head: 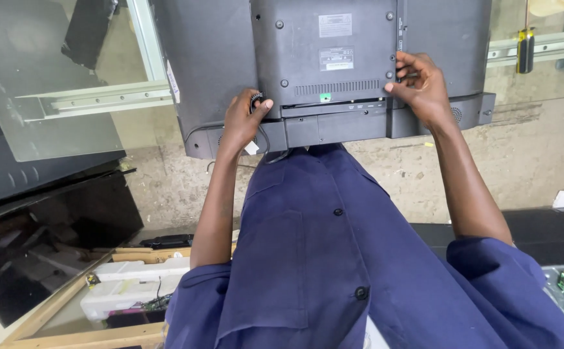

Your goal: A person is seen disassembling and then attempting to reassemble the back cover of a flat-screen television, including handling internal boards and cables.

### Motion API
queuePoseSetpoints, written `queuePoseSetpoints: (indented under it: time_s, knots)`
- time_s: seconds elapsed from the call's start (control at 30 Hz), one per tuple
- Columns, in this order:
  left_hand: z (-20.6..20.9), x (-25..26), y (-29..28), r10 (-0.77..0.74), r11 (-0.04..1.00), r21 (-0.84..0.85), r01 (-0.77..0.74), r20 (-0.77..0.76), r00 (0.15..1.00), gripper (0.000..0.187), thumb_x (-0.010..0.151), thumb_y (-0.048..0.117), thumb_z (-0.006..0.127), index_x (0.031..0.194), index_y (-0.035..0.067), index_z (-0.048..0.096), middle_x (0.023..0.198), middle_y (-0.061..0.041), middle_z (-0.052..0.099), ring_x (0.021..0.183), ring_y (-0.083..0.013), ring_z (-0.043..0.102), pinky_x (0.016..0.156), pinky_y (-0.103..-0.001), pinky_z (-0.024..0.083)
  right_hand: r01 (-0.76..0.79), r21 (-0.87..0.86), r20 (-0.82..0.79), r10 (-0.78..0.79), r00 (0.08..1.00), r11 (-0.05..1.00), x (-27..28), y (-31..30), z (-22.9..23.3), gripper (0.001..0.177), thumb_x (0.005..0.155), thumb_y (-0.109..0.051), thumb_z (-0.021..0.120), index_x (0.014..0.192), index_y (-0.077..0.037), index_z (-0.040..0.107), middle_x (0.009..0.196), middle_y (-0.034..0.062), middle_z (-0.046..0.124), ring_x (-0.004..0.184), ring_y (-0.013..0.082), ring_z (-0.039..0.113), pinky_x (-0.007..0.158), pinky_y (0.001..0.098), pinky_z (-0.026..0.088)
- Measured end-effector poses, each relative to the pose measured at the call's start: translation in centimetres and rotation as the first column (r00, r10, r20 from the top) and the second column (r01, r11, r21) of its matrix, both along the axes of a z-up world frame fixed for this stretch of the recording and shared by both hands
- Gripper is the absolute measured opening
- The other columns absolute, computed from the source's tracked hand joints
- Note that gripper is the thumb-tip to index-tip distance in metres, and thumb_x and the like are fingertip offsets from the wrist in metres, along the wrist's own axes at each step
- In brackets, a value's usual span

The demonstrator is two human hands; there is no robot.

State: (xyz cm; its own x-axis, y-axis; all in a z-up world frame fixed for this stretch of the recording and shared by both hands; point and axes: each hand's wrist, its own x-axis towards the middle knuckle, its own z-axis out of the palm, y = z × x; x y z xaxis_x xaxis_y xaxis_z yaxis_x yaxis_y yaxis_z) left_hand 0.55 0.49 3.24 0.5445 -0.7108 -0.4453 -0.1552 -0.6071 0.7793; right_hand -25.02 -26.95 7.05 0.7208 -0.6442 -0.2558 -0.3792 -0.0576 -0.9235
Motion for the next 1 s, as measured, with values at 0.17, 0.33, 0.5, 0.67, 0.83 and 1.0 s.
queuePoseSetpoints:
  time_s: [0.17,0.33,0.5,0.67,0.83,1.0]
  knots:
    - [-1.8,-0.1,0.0,-0.015,1.000,0.004,0.014,0.067,0.998,0.062,0.089,0.059,0.051,0.122,0.007,0.056,0.099,-0.003,0.062,0.109,-0.0254,0.052,0.088,-0.040,0.041,-0.180,-0.316,-0.052,0.172,0.984,0.931,-1.2,0.7,-1.9,0.090,0.078,-0.022,0.085,0.152,-0.003,0.036,0.125,0.0131,0.040,0.115,0.0265,0.044,0.089,0.0349,0.044]
    - [-2.4,-0.3,0.0,-0.012,0.994,-0.099,0.037,0.236,0.972,0.056,0.092,0.056,0.054,0.112,0.004,0.059,0.087,-0.002,0.061,0.089,-0.0222,0.059,0.099,-0.042,0.036,-0.325,-0.510,-0.300,0.190,0.935,0.796,-1.2,0.9,-2.0,0.106,0.075,-0.024,0.089,0.156,-0.005,0.023,0.130,0.0221,0.038,0.123,0.0381,0.037,0.103,0.0543,0.039]
    - [-3.1,-0.2,0.2,-0.014,0.993,-0.110,0.049,0.296,0.955,0.058,0.092,0.057,0.055,0.112,0.003,0.060,0.083,-0.003,0.060,0.084,-0.0240,0.057,0.094,-0.042,0.038,-0.342,-0.584,-0.320,0.178,0.930,0.736,-1.3,1.3,-2.0,0.108,0.076,-0.028,0.090,0.157,-0.007,0.022,0.132,0.0237,0.041,0.121,0.0388,0.037,0.099,0.0531,0.040]
    - [-0.8,-0.6,0.1,0.046,0.991,-0.132,-0.022,0.182,0.982,0.051,0.091,0.050,0.061,0.115,0.007,0.053,0.086,-0.001,0.057,0.100,-0.0227,0.051,0.084,-0.036,0.042,-0.315,-0.543,-0.346,0.135,0.929,0.779,-1.1,2.1,-1.6,0.106,0.078,-0.019,0.089,0.156,-0.006,0.018,0.140,0.0245,0.036,0.131,0.0402,0.032,0.100,0.0592,0.042]
    - [0.7,-0.7,-0.2,0.024,0.997,-0.078,-0.010,0.181,0.983,0.044,0.093,0.048,0.059,0.111,0.009,0.055,0.083,0.003,0.054,0.095,-0.0207,0.049,0.081,-0.036,0.041,-0.204,-0.553,-0.103,0.177,0.979,0.808,-1.9,2.4,-1.9,0.080,0.090,-0.041,0.071,0.149,-0.003,0.032,0.146,0.0220,0.038,0.138,0.0404,0.029,0.111,0.0600,0.033]
    - [0.8,-0.9,-0.2,0.024,0.996,-0.084,-0.009,0.176,0.984,0.057,0.093,0.050,0.057,0.125,0.004,0.054,0.089,0.000,0.058,0.112,-0.0250,0.051,0.093,-0.040,0.042,-0.151,-0.464,-0.221,0.052,0.974,0.873,-1.9,2.4,-1.1,0.084,0.087,-0.032,0.077,0.150,-0.005,0.029,0.152,0.0204,0.026,0.143,0.0390,0.029,0.114,0.0542,0.034]
